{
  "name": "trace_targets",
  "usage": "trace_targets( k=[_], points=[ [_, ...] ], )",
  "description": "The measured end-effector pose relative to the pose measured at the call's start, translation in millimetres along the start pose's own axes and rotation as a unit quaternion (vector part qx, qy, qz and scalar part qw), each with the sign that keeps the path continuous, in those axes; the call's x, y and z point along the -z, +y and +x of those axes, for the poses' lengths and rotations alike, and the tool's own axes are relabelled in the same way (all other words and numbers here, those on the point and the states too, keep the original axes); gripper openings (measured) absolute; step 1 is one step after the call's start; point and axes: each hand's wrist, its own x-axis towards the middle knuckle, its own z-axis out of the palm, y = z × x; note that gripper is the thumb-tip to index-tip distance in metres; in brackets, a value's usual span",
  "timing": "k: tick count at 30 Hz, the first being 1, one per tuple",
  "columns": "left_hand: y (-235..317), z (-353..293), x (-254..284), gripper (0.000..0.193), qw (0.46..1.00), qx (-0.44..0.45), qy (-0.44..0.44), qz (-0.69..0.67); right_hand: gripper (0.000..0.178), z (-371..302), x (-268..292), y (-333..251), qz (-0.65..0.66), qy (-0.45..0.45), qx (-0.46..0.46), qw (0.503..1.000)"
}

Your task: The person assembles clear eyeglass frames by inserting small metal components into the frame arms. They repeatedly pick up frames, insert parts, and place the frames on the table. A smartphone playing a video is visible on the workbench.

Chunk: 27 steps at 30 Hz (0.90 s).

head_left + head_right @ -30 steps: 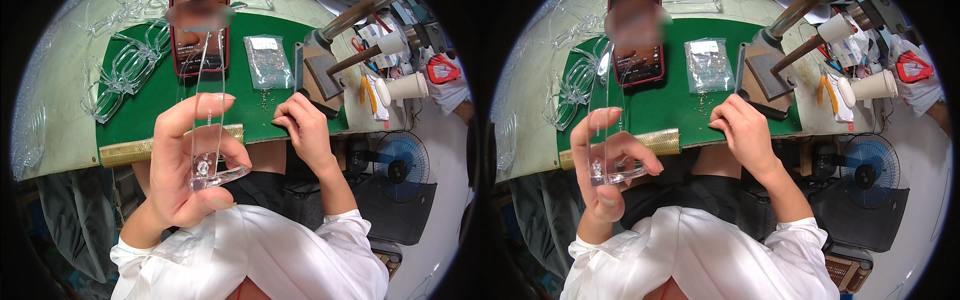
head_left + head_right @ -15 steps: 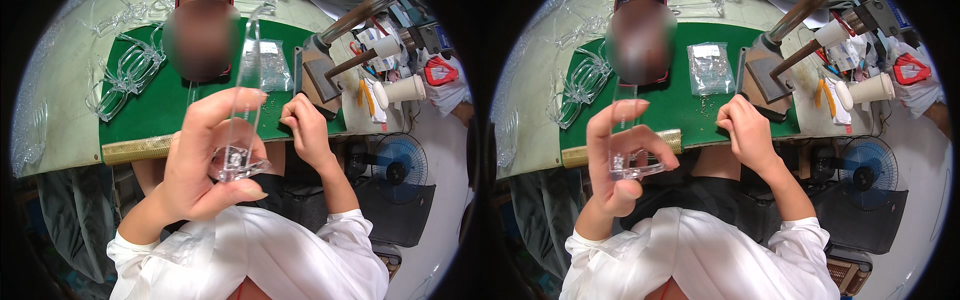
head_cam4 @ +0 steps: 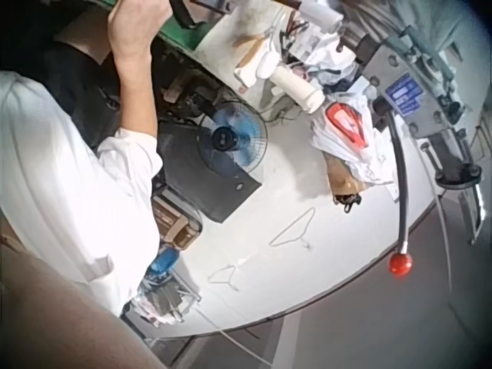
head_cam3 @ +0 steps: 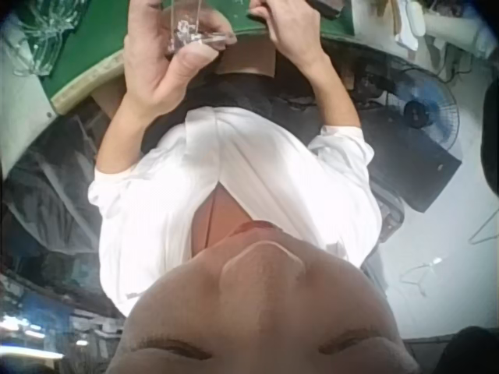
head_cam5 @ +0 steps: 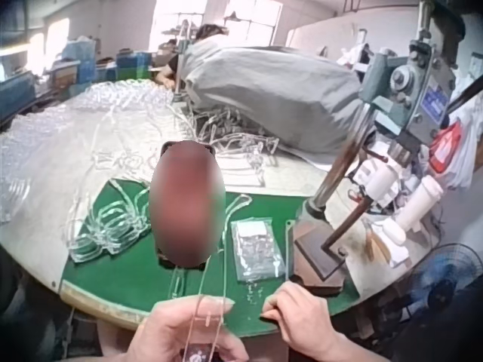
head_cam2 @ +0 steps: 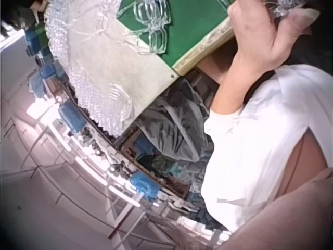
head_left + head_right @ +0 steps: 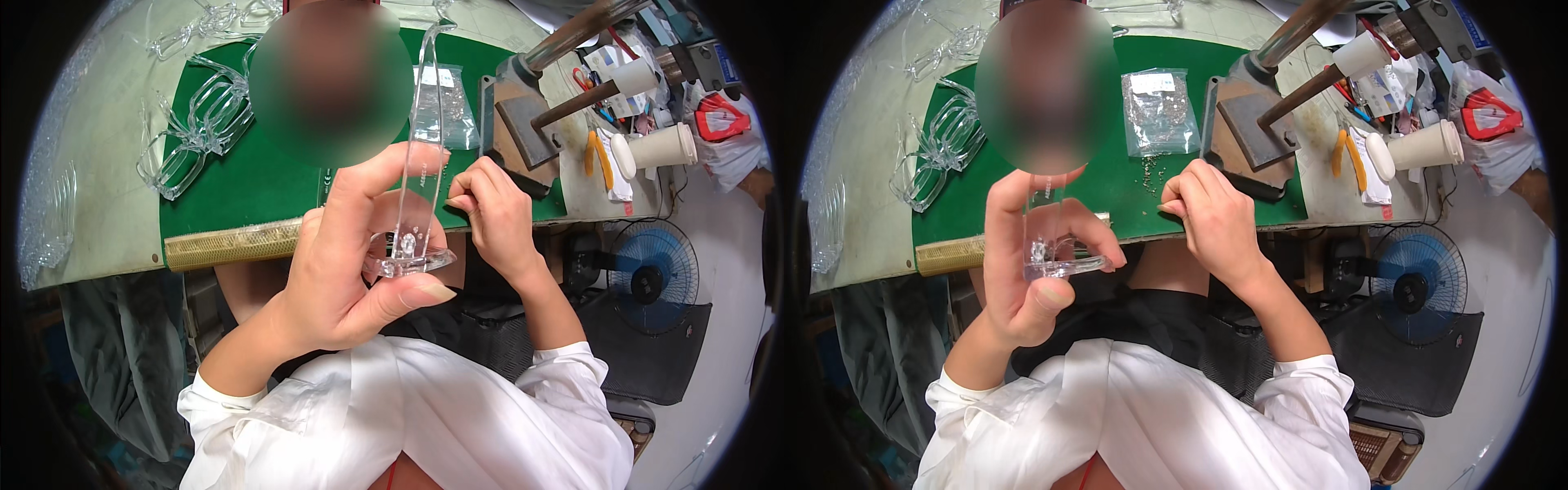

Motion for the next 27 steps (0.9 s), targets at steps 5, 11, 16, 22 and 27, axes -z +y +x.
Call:
trace_targets(
  k=[5,11,16,22,27],
  points=[
    [-3,0,2,0.086,1.000,-0.003,-0.026,0.001,0.011,1,2,1,-0.020,-0.007,0.030,0.999],
    [4,2,-4,0.083,1.000,0.016,-0.017,0.010,0.012,5,3,-6,-0.099,-0.023,0.055,0.993],
    [3,12,-16,0.080,0.999,0.014,-0.022,0.032,0.010,7,6,-2,-0.030,-0.050,0.041,0.997],
    [-2,23,-31,0.082,0.997,0.031,-0.020,0.070,0.020,26,53,-17,0.249,0.102,0.097,0.958],
    [-5,27,-45,0.081,0.997,-0.006,0.007,0.074,0.017,36,68,-37,0.153,0.116,0.228,0.955]
  ],
)
